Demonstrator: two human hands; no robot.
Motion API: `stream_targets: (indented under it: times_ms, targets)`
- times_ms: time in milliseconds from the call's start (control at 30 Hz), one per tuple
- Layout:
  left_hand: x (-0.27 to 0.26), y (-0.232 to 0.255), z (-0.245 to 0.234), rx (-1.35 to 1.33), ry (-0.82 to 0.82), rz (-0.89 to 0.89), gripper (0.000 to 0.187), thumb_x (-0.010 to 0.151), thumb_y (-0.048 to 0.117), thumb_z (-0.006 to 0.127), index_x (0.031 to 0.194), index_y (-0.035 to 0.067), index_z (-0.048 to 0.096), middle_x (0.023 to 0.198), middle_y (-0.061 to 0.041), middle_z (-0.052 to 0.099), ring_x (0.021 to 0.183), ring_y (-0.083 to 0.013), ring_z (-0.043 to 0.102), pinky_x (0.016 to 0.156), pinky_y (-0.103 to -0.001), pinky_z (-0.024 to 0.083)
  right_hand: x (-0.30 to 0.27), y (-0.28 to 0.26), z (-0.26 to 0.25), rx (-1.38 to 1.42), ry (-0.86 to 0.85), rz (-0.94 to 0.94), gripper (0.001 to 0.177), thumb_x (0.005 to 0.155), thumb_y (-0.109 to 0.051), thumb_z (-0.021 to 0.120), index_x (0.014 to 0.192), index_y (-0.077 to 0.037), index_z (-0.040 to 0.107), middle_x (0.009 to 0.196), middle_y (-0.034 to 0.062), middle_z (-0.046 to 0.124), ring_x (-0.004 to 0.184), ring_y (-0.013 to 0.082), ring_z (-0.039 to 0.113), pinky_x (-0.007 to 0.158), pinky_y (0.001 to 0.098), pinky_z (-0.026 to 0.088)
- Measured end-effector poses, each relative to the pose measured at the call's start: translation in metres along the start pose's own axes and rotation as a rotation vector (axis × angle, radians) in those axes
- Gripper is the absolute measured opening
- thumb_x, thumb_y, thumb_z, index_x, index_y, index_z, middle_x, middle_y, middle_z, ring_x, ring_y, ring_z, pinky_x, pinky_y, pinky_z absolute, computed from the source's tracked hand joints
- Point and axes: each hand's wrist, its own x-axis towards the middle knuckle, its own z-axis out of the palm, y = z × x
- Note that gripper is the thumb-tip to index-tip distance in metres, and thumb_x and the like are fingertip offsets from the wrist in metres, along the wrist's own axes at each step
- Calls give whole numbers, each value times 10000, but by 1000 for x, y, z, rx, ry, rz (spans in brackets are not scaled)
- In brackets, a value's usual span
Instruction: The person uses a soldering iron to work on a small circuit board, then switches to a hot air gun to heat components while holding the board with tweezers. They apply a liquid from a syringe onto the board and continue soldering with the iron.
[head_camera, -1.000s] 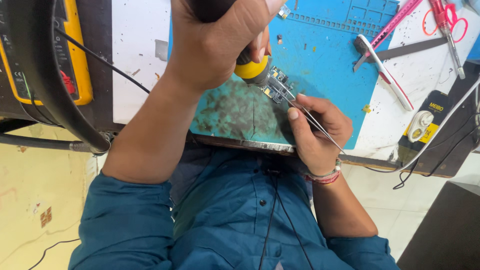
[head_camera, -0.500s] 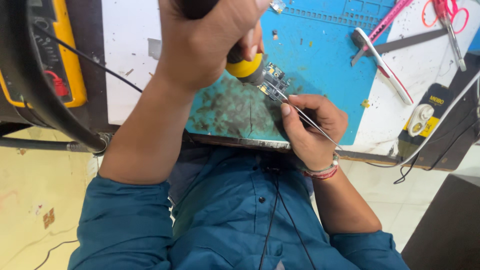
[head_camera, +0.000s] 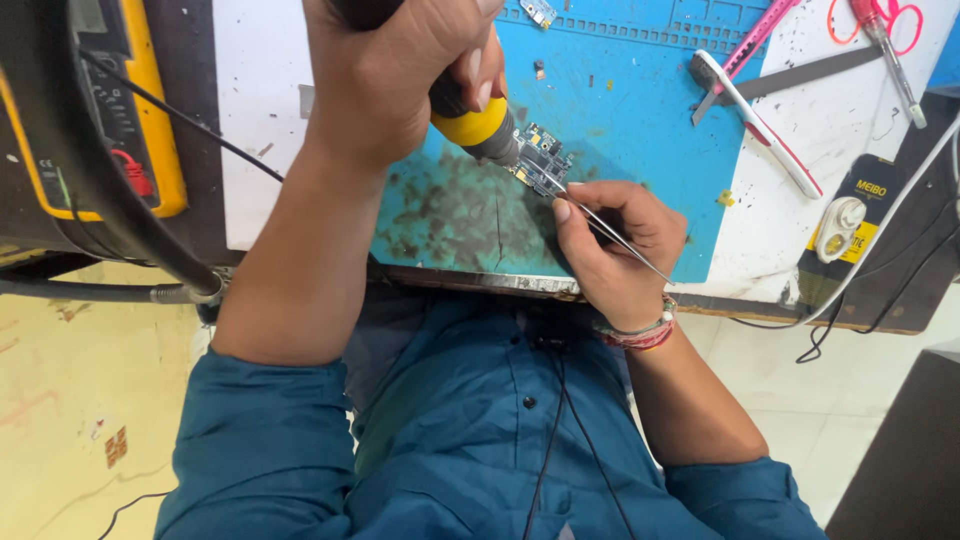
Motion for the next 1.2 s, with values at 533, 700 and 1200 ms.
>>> stream_targets:
  times_ms: [533,700,1200]
  targets:
    - [11,7,10,-64,70,-53,242,1057,53,713,839,12,616,627,-73,560,528,-191,603,567,-334,525,2,-6,1,-47,10,-25,124,932,-9,801,1033,15,734,803,-2,694,673,14,555,602,186,421]
    - [12,10,12,-48,71,-45,247,1027,43,713,811,24,595,608,-62,549,507,-177,593,547,-327,527,3,-6,2,-26,11,-13,118,940,-12,792,1039,14,734,817,-1,700,685,10,563,606,186,428]
    - [10,8,10,-61,54,-38,219,1046,42,703,847,20,614,612,-70,558,511,-184,596,553,-336,524,1,-3,2,-40,15,-41,120,940,-5,794,1039,14,730,847,8,706,700,17,576,621,190,437]
